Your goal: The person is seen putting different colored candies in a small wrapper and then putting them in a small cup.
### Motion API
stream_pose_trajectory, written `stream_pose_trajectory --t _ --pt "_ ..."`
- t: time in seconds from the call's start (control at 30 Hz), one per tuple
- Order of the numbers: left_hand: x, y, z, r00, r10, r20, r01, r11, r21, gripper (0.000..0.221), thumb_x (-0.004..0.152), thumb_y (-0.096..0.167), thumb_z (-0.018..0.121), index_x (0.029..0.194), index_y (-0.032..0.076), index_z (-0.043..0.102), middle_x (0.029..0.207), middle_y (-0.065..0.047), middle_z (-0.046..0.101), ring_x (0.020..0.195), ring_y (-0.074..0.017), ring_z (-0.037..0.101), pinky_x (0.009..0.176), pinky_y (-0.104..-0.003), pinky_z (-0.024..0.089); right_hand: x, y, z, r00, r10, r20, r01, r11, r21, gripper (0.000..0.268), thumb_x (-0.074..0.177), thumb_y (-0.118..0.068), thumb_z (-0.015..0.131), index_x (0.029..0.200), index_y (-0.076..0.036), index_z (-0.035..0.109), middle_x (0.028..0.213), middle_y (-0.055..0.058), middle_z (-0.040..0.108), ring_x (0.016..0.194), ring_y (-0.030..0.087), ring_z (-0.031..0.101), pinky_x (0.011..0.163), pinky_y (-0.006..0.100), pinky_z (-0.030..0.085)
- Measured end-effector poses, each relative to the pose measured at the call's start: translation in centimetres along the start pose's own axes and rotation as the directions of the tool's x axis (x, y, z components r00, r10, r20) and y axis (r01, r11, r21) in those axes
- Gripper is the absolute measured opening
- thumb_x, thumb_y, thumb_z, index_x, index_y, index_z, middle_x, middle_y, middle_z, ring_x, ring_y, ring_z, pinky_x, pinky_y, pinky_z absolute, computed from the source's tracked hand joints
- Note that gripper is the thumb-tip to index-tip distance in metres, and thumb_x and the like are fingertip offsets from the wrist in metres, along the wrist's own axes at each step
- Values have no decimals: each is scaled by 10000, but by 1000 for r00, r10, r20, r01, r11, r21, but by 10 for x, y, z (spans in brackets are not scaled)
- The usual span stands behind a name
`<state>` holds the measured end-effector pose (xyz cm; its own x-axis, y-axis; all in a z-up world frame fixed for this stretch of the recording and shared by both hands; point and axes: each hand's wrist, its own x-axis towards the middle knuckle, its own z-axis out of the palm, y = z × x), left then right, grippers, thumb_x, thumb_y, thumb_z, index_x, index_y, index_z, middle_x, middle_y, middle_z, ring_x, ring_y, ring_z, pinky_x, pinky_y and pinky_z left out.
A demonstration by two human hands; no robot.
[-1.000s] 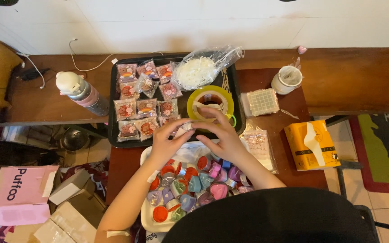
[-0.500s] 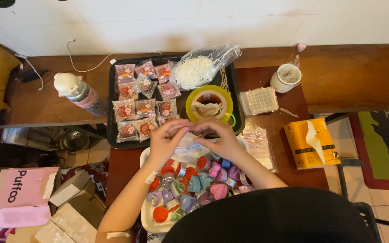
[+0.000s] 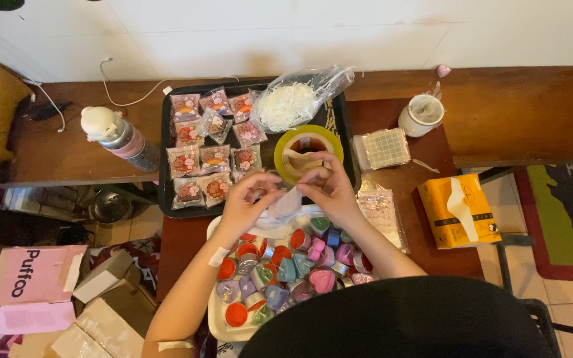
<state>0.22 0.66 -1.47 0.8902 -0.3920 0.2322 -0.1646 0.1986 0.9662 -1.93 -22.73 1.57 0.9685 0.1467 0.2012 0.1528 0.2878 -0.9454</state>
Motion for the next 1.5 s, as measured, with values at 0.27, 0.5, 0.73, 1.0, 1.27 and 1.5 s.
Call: stream_pose_trajectory --t 0.27,0.5,0.73,1.0,1.27,1.5 --pt "4 21 8 990 -28 -139 47 990 135 304 962 9 716 1266 15 694 1064 -76 757 987 -121 729 845 -237 594 2 8 -10 995 54 -83 -55 998 -6 455 929 49 704 1337 -41 524 994 62 687 931 132 662 834 279 551" --pt "4 31 9 989 82 -124 -34 938 344 172 961 -24 733 1123 2 786 983 -67 716 798 -101 617 651 -223 464 3 11 -14 994 39 -97 -56 983 -174 122 918 70 688 1002 0 742 1039 64 728 956 135 686 888 267 559" --pt "4 20 5 993 112 -43 -108 992 70 193 982 -69 615 1132 -12 721 1094 -63 679 1007 -109 655 872 -239 532 2 12 -15 999 -43 -14 41 994 -104 125 927 119 639 933 20 715 1048 87 686 973 174 670 890 295 567" --pt "5 25 6 995 79 -54 -76 995 59 142 1023 2 617 1134 -1 705 1154 -63 705 1095 -108 674 955 -240 531 -1 8 -13 994 -105 27 108 967 -229 156 927 94 608 992 14 726 1103 104 678 1039 184 661 920 298 556" --pt "7 29 7 979 -154 -133 155 988 -4 360 935 -7 731 1290 6 674 1040 -62 724 868 -130 558 762 -249 445 6 3 -7 996 91 -21 -93 988 -120 273 867 52 741 1132 -5 707 1099 51 692 992 112 668 878 255 564" --pt "6 16 2 992 -106 -64 101 992 -81 401 980 3 680 1368 -19 582 1136 -65 696 1109 -124 665 991 -294 546 3 14 -16 997 61 37 -62 998 23 417 888 98 742 1275 12 616 1043 61 663 999 129 645 932 274 537"
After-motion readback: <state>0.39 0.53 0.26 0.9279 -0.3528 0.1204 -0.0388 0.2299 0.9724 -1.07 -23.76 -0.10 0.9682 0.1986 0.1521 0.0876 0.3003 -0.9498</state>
